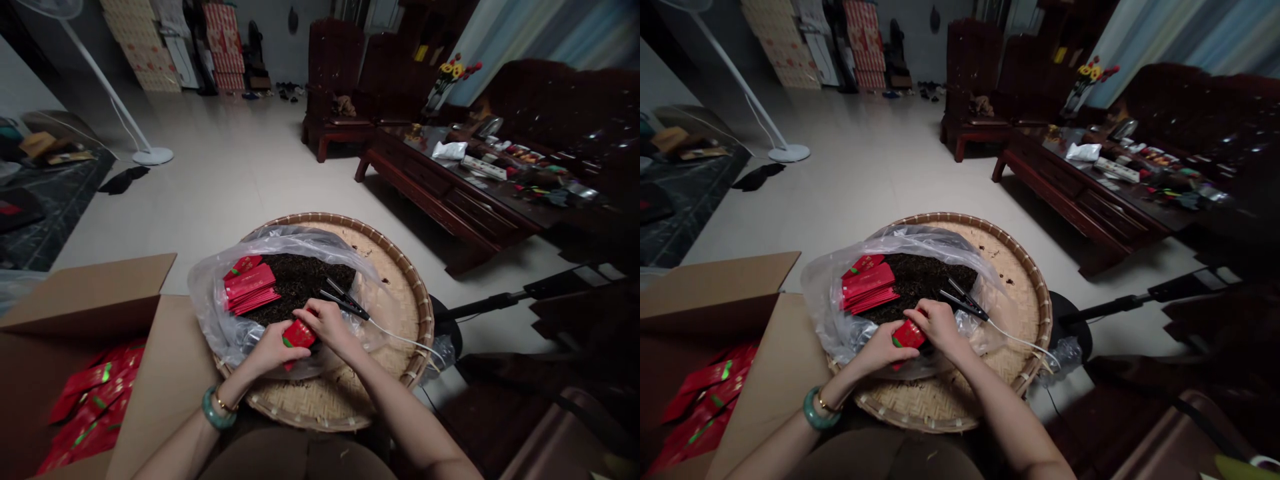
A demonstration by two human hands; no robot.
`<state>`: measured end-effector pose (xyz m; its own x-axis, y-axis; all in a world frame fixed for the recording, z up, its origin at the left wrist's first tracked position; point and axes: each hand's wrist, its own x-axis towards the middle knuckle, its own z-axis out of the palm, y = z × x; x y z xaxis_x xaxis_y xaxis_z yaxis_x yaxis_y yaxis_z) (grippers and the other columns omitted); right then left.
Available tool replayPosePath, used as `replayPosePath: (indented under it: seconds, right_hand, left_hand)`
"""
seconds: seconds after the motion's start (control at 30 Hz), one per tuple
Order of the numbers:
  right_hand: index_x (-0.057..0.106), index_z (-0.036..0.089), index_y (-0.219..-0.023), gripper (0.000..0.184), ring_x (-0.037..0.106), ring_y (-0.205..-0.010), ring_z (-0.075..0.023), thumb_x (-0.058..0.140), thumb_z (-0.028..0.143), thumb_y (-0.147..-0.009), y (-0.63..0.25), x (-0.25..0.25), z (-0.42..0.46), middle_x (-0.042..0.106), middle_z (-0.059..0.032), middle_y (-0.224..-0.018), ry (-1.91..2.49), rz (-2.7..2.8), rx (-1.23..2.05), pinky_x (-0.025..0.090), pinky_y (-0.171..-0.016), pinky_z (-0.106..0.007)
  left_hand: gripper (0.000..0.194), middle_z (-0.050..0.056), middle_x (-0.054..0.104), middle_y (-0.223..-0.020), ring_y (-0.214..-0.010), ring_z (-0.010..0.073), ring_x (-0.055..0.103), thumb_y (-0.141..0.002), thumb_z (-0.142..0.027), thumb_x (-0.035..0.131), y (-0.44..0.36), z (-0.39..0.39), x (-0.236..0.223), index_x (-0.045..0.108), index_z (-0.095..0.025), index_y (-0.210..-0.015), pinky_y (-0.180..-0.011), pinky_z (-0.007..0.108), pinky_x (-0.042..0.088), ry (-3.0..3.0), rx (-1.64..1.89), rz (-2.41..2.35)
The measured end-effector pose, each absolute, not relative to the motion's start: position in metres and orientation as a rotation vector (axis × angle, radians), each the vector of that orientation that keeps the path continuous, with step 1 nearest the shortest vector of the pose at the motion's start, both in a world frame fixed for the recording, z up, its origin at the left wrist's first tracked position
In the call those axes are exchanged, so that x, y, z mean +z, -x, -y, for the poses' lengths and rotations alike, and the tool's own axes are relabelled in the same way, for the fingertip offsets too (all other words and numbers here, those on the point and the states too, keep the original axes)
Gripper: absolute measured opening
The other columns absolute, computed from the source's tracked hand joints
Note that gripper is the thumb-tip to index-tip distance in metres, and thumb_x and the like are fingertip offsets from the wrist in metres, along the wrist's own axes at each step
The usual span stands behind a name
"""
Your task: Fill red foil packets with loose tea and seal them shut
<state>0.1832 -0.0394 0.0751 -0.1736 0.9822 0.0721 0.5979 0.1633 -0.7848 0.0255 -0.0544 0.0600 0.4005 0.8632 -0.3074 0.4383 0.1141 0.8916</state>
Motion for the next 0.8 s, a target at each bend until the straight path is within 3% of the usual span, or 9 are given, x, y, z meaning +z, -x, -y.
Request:
replayPosePath:
  seconds: [0.13, 0.33, 0.43, 0.53, 0.63, 0.7, 0.8]
  right_hand:
    - [0.059, 0.016, -0.061, 0.036, 0.046, -0.051, -0.0087, 0.055, 0.043, -0.084, -0.187, 0.065, 0.036, 0.058, 0.0016, -0.056, 1.477, 1.746, 0.879, 0.032, -0.050, -0.020]
    - [0.058, 0.017, -0.060, 0.030, 0.046, -0.050, -0.0084, 0.058, 0.037, -0.082, -0.182, 0.058, 0.036, 0.057, 0.0027, -0.054, 1.510, 1.788, 0.885, 0.030, -0.049, -0.020]
    - [0.059, 0.017, -0.061, 0.027, 0.048, -0.051, -0.0086, 0.060, 0.035, -0.081, -0.176, 0.061, 0.036, 0.058, 0.0027, -0.056, 1.496, 1.842, 0.895, 0.031, -0.050, -0.020]
    - [0.060, 0.017, -0.063, 0.030, 0.049, -0.052, -0.0092, 0.056, 0.038, -0.084, -0.181, 0.067, 0.032, 0.059, 0.0023, -0.058, 1.518, 1.883, 0.871, 0.032, -0.051, -0.020]
    - [0.063, 0.018, -0.079, 0.030, 0.056, -0.067, -0.0128, 0.045, 0.038, -0.091, -0.203, 0.071, 0.024, 0.064, -0.0013, -0.073, 1.623, 1.936, 0.677, 0.039, -0.062, -0.021]
    - [0.061, 0.017, -0.101, 0.026, 0.056, -0.087, -0.0188, 0.052, 0.037, -0.087, -0.221, 0.068, 0.020, 0.064, -0.0071, -0.094, 1.769, 2.009, 0.406, 0.042, -0.075, -0.027]
    - [0.048, 0.013, -0.124, 0.054, 0.052, -0.098, -0.0258, 0.066, 0.031, -0.077, -0.240, 0.057, 0.019, 0.057, -0.0146, -0.110, 2.039, 2.146, 0.138, 0.042, -0.081, -0.034]
  left_hand:
    - [0.031, -0.007, 0.053, -0.053, -0.041, 0.0098, 0.045, -0.057, -0.028, 0.071, -0.013, 0.057, 0.059, 0.057, -0.013, -0.081, -0.043, 0.022, 0.035, -1.317, 0.326, -1.118]
    - [0.035, 0.000, 0.067, -0.079, -0.071, 0.0154, 0.060, -0.056, -0.024, 0.073, -0.010, 0.048, 0.064, 0.061, -0.013, -0.087, -0.066, 0.024, 0.045, -1.331, 0.431, -1.009]
    - [0.029, 0.003, 0.068, -0.073, -0.066, 0.0167, 0.063, -0.064, -0.034, 0.069, -0.020, 0.044, 0.064, 0.060, -0.012, -0.080, -0.061, 0.025, 0.046, -1.203, 0.378, -0.943]
    - [0.034, 0.004, 0.068, -0.065, -0.059, 0.0176, 0.065, -0.061, -0.038, 0.072, -0.028, 0.044, 0.059, 0.059, -0.012, -0.078, -0.053, 0.024, 0.045, -1.035, 0.371, -0.944]
    - [0.041, 0.006, 0.070, -0.072, -0.060, 0.0179, 0.067, -0.058, -0.039, 0.076, -0.027, 0.045, 0.052, 0.060, -0.011, -0.082, -0.051, 0.021, 0.045, -0.930, 0.489, -0.990]
    - [0.044, 0.010, 0.071, -0.085, -0.063, 0.0177, 0.068, -0.058, -0.040, 0.077, -0.024, 0.046, 0.049, 0.061, -0.011, -0.087, -0.051, 0.021, 0.046, -0.872, 0.575, -0.998]
    - [0.049, 0.014, 0.070, -0.099, -0.066, 0.0178, 0.068, -0.057, -0.041, 0.078, -0.021, 0.047, 0.050, 0.060, -0.012, -0.093, -0.052, 0.022, 0.048, -0.780, 0.654, -1.007]
